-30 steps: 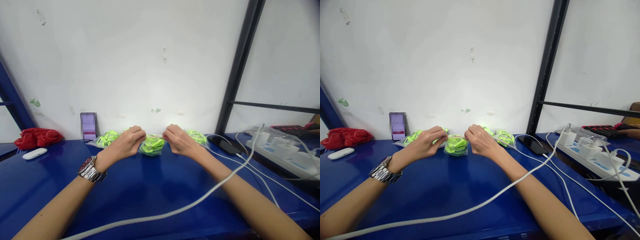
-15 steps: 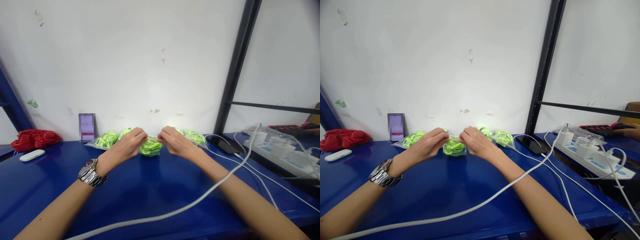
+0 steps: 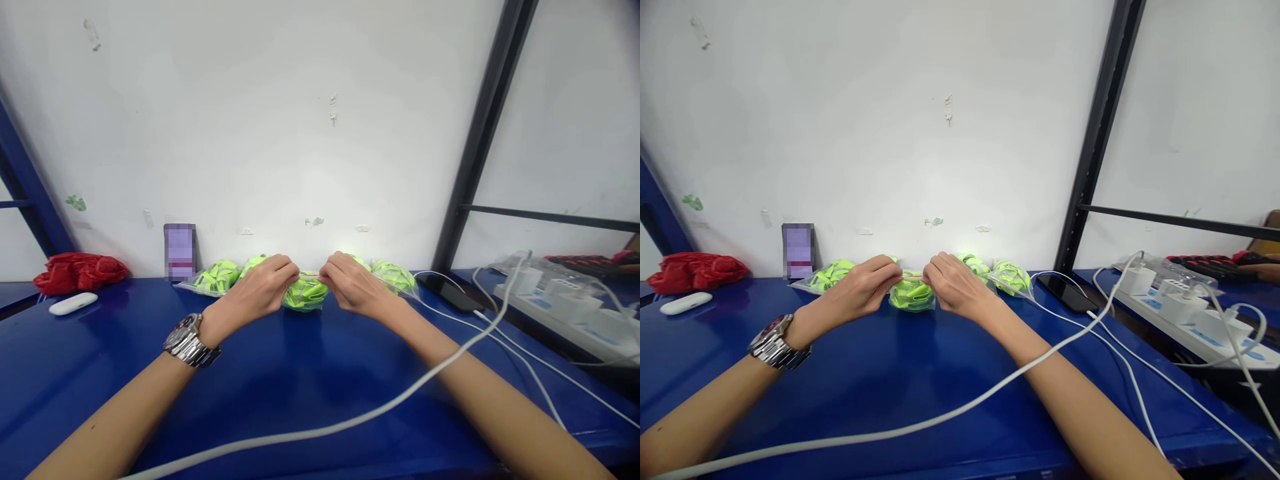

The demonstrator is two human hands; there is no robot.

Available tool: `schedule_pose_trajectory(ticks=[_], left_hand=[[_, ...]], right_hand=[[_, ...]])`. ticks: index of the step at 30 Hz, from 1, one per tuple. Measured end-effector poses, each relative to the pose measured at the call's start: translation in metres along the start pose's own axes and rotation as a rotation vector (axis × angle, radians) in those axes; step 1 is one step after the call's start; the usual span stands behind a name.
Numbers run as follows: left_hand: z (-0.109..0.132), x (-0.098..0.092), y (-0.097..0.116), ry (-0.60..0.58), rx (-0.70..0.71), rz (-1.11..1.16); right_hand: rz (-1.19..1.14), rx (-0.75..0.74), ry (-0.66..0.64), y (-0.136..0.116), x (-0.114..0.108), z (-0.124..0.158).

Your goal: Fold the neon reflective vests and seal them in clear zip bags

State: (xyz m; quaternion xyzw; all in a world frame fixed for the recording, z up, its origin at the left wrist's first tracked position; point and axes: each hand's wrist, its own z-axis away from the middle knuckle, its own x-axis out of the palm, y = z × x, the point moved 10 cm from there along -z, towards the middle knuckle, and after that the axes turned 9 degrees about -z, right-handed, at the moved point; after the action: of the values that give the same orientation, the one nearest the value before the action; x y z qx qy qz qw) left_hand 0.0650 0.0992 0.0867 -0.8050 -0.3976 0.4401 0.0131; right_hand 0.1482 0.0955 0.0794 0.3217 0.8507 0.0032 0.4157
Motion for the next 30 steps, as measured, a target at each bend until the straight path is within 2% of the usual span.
schedule_pose_trajectory(ticks=[7, 19, 24, 27, 30], left_hand=[[-0.002, -0.004, 0.020, -0.035, 0.110, -0.151], [-0.001, 0.003, 0.032, -0.033, 0.092, -0.144], [0.000, 0.012, 0.037, -0.104, 0.129, -0.232], [-0.002, 0.008, 0.035, -0.054, 0.086, -0.273], [-0.003, 0.001, 0.031, 0.027, 0.025, -0.269]], right_hand=[[0.013, -0.019, -0.011, -0.007, 0.000, 0.000], [0.037, -0.036, -0.074, -0.014, 0.008, 0.001], [0.076, -0.089, -0.082, -0.023, 0.009, 0.002], [0.086, -0.105, -0.050, -0.028, 0.007, 0.002], [0.031, -0.057, -0.025, -0.026, 0.005, 0.001]])
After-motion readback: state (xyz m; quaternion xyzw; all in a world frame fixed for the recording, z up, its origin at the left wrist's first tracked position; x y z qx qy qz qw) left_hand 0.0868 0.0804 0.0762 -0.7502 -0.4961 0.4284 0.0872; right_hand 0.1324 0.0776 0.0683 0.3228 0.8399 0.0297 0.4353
